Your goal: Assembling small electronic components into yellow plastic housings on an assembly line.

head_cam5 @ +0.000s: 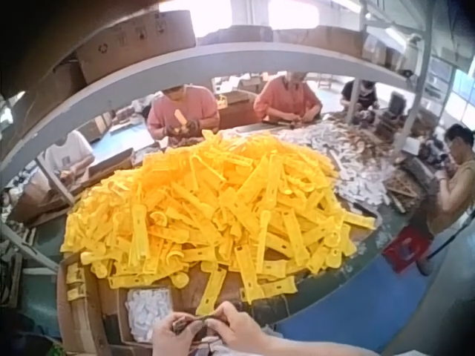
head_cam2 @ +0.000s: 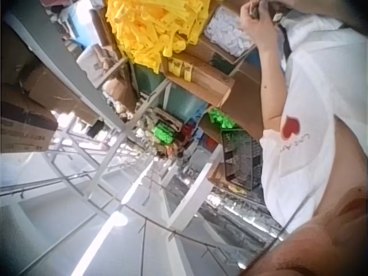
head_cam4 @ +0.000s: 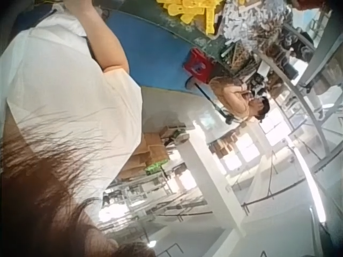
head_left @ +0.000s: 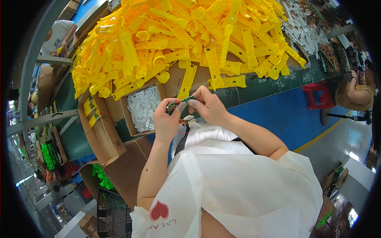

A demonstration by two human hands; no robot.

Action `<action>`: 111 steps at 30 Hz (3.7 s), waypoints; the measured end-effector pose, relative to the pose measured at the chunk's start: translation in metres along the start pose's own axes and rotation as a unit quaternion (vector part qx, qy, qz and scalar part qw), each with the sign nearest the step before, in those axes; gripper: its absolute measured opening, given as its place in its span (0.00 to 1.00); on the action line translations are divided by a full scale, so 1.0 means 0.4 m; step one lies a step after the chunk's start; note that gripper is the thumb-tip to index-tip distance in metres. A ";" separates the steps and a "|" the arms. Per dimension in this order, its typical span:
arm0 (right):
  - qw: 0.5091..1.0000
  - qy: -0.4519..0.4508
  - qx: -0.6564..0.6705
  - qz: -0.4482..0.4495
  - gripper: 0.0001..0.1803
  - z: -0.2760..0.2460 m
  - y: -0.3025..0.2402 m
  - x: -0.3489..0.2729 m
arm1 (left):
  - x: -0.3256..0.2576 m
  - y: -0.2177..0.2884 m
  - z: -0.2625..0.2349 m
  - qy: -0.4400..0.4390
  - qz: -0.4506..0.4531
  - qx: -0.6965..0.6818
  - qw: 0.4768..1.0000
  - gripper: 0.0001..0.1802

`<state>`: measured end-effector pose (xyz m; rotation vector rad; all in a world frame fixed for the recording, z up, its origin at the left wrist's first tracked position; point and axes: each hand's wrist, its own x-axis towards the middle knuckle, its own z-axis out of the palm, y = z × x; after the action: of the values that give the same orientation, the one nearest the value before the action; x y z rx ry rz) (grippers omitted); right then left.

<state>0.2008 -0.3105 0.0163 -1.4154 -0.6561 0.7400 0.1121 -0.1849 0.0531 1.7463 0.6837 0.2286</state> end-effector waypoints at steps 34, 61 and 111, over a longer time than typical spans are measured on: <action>0.936 0.023 -0.352 0.017 0.17 -0.028 0.052 0.210 | -0.005 -0.025 -0.217 -0.113 -0.151 -0.054 0.981 0.31; 0.991 0.118 0.004 -0.064 0.06 0.099 0.041 0.109 | 0.089 -0.030 -0.106 0.013 -0.004 0.111 0.994 0.16; 0.980 -0.072 -0.168 -0.083 0.10 0.069 -0.013 0.155 | 0.080 -0.031 -0.128 -0.106 0.087 0.184 0.973 0.42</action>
<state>0.2182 -0.2449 0.0212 -1.5979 -1.0371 0.6210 0.1089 -0.1232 0.0503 2.1524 0.4340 0.0312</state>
